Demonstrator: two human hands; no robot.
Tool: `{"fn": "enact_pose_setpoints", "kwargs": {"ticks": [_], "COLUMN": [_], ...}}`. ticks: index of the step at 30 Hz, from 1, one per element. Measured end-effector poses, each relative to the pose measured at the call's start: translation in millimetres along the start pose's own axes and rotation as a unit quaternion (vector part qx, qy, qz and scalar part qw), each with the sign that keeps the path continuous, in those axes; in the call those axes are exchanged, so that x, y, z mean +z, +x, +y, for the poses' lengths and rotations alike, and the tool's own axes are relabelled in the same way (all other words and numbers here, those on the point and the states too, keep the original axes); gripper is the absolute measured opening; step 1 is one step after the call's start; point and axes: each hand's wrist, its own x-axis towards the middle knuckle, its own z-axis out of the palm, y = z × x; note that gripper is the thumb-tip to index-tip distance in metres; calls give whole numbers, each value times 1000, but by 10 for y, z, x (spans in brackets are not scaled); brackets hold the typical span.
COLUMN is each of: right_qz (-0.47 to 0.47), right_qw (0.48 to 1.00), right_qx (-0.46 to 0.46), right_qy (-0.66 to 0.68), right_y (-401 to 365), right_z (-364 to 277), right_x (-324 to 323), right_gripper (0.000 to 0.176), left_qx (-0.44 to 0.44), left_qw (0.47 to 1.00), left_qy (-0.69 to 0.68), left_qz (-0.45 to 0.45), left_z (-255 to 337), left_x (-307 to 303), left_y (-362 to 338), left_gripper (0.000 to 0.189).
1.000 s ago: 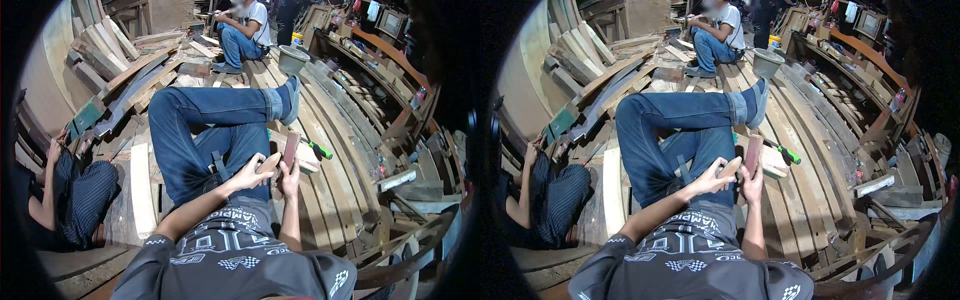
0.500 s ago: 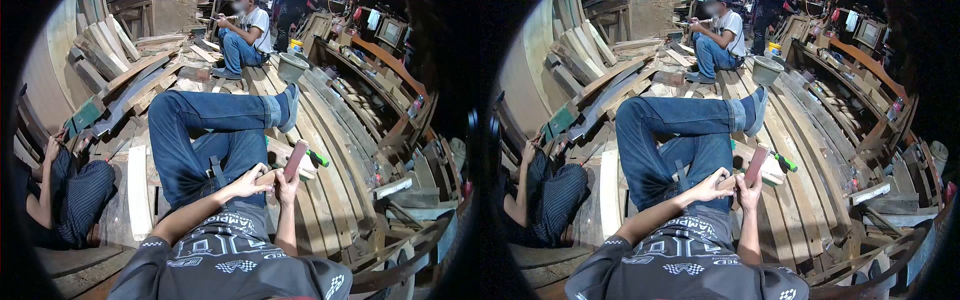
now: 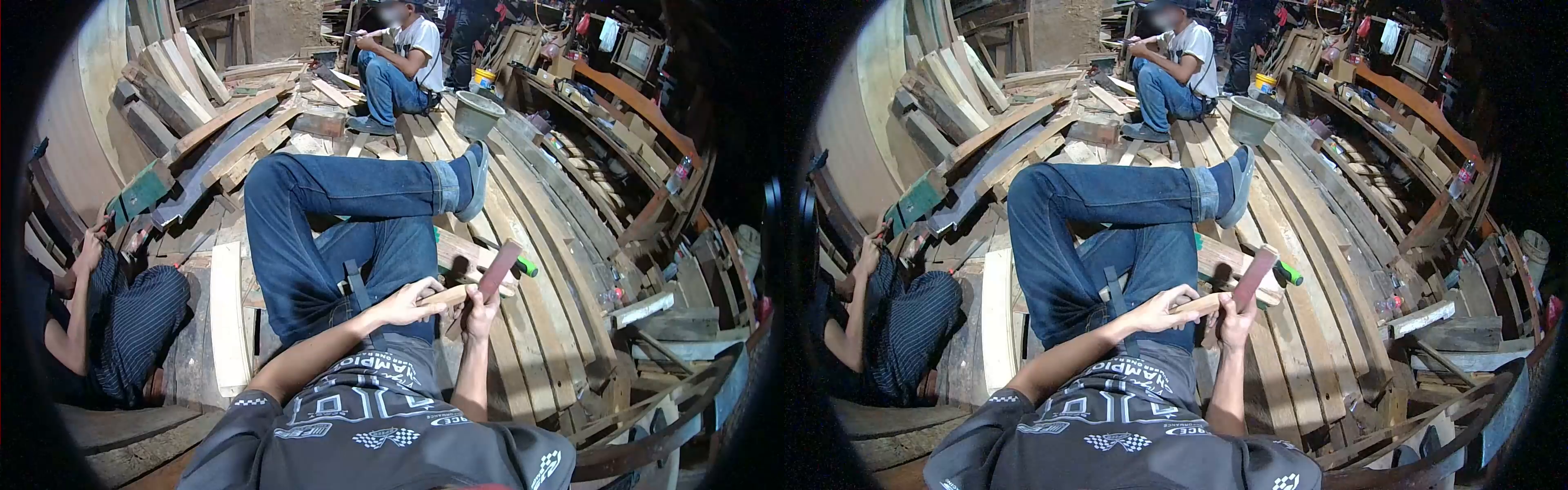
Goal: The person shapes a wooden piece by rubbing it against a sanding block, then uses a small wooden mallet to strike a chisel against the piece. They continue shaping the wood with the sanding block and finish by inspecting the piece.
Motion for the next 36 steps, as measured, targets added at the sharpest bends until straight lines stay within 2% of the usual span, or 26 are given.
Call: {"fn": "enact_pose_setpoints", "kwargs": {"ticks": [2, 6, 7, 11, 15, 19, 26, 27, 36], "right_qz": [30, 37, 32, 30, 43, 40, 13, 18, 26], "right_qw": [1000, 998, 999, 999, 998, 998, 998, 998, 998], "right_qx": [-7, -8, -9, -6, 10, 25, 27, 28, 37], "right_qy": [4, 41, 40, 31, 38, 31, 51, 46, 52], "right_y": [20, 52, 80, 35, 16, 3, 14, 4, -13], "right_z": [-12, -39, -38, -52, -104, -98, 2, -32, -37], "right_x": [-38, -110, -99, -92, -44, -50, -120, -86, -71], "right_gripper": [42, 42, 37, 20, 25, 24, 23, 23, 21], "left_qx": [-25, -45, -41, -48, -54, -29, -92, -75, -82], "left_qw": [999, 997, 996, 998, 997, 999, 993, 997, 996], "left_qy": [2, 21, 52, 9, -38, 21, -67, -24, -16], "left_qz": [-26, -59, -62, -44, -27, -20, -12, -9, -19], "left_z": [16, -68, -68, 10, -52, -122, -114, -107, -31], "left_x": [-34, -71, -69, -38, -17, -33, -47, -39, -45], "left_y": [20, 53, 54, 23, 25, 23, 54, 46, 37], "left_gripper": [34, 40, 42, 38, 33, 32, 36, 38, 38]}}
